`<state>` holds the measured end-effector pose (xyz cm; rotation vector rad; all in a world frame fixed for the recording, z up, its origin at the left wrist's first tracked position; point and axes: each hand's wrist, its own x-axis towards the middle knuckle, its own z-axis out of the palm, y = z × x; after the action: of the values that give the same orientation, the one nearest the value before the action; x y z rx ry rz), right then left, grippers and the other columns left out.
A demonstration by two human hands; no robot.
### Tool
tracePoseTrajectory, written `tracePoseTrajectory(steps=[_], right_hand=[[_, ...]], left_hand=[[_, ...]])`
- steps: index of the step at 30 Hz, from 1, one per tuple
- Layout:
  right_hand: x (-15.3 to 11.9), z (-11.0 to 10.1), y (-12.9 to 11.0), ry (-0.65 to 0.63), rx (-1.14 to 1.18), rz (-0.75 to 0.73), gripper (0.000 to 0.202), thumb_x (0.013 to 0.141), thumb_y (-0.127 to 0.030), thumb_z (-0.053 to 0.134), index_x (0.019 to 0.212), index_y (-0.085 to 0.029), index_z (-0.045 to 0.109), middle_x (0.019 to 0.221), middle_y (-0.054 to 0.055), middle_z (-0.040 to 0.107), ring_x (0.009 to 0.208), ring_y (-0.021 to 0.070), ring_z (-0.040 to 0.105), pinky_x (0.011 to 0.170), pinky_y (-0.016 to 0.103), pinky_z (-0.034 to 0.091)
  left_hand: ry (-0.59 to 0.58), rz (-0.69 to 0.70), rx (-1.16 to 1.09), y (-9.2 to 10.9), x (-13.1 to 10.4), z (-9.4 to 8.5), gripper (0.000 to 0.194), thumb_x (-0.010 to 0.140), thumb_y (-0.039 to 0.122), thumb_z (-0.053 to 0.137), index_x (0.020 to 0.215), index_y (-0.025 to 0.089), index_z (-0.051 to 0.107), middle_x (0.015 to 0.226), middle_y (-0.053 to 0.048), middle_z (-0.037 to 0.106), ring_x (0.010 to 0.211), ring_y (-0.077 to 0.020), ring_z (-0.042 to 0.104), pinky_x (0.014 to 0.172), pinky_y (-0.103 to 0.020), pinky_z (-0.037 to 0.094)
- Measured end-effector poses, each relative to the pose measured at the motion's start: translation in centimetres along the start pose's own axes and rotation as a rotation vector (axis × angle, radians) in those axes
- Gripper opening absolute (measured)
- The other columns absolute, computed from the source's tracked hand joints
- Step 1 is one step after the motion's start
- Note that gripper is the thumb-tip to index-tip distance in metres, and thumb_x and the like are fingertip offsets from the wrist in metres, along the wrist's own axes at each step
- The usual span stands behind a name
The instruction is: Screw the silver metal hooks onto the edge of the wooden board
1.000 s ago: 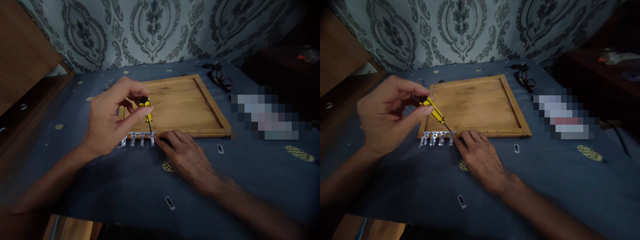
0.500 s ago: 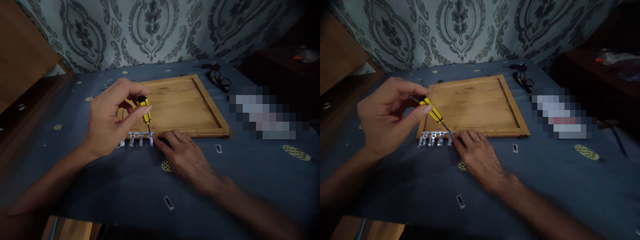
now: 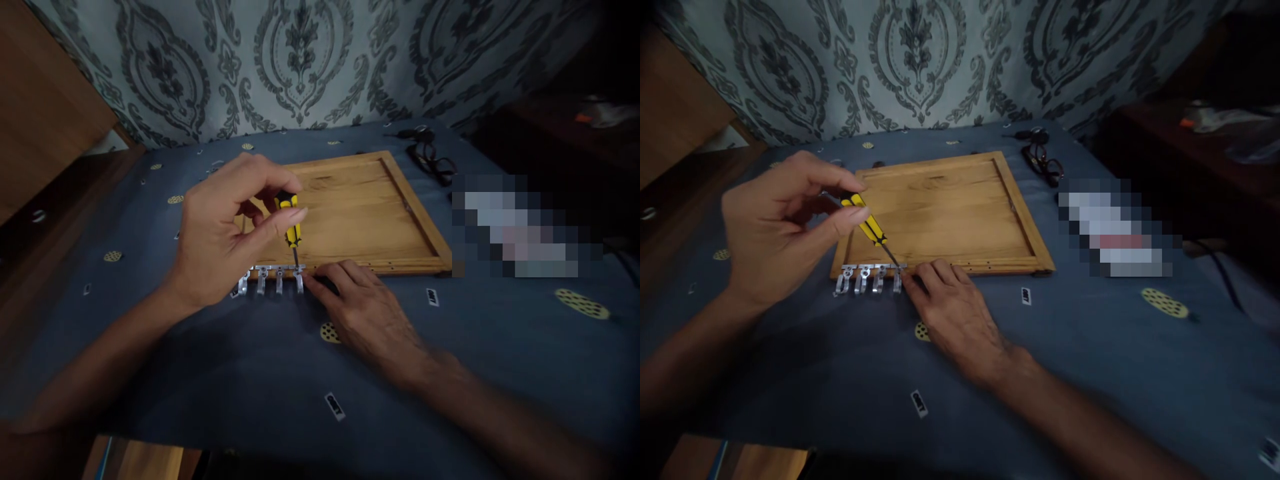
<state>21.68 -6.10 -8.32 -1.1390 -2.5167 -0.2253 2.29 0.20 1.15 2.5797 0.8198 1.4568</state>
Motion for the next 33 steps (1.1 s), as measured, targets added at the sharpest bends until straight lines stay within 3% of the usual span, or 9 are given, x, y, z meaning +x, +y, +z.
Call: tracePoseTrajectory(steps=[7, 14, 26, 33], right_hand=[[-0.01, -0.09, 0.06, -0.013, -0.001, -0.003, 0.036, 0.086, -0.006, 0.053, 0.120, -0.013, 0.062, 0.105, 0.011, 0.065, 0.096, 0.0256, 0.053, 0.082, 0.038, 0.048], [-0.01, -0.11, 0.09, -0.018, 0.002, 0.002, 0.036, 0.087, -0.005, 0.050, 0.120, -0.012, 0.063, 0.106, 0.013, 0.065, 0.096, 0.0261, 0.054, 0.081, 0.041, 0.049], [-0.01, -0.09, 0.10, 0.021, 0.012, -0.006, 0.034, 0.087, -0.006, 0.052, 0.118, -0.011, 0.063, 0.104, 0.012, 0.066, 0.095, 0.0258, 0.055, 0.081, 0.040, 0.050], [-0.09, -0.02, 0.07, 0.007, -0.003, 0.003, 0.034, 0.087, -0.006, 0.052, 0.118, -0.013, 0.063, 0.103, 0.011, 0.065, 0.094, 0.0249, 0.054, 0.080, 0.038, 0.048]], left_hand=[[-0.107, -0.065, 0.029, 0.55, 0.46, -0.17, 0.013, 0.085, 0.019, 0.065, 0.098, 0.018, 0.063, 0.088, 0.001, 0.067, 0.078, -0.0074, 0.064, 0.058, -0.016, 0.053], [-0.046, -0.073, 0.009, 0.67, 0.16, 0.26, 0.011, 0.084, 0.024, 0.068, 0.093, 0.019, 0.063, 0.086, 0.000, 0.066, 0.075, -0.0071, 0.062, 0.051, -0.014, 0.050], [-0.033, -0.113, 0.000, 0.96, 0.03, 0.19, 0.011, 0.082, 0.016, 0.068, 0.092, 0.020, 0.063, 0.086, 0.002, 0.066, 0.077, -0.0082, 0.064, 0.056, -0.014, 0.053], [-0.017, -0.106, -0.041, 0.69, 0.00, 0.31, 0.011, 0.081, 0.023, 0.072, 0.089, 0.021, 0.064, 0.081, 0.003, 0.063, 0.073, -0.0060, 0.060, 0.054, -0.014, 0.051]])
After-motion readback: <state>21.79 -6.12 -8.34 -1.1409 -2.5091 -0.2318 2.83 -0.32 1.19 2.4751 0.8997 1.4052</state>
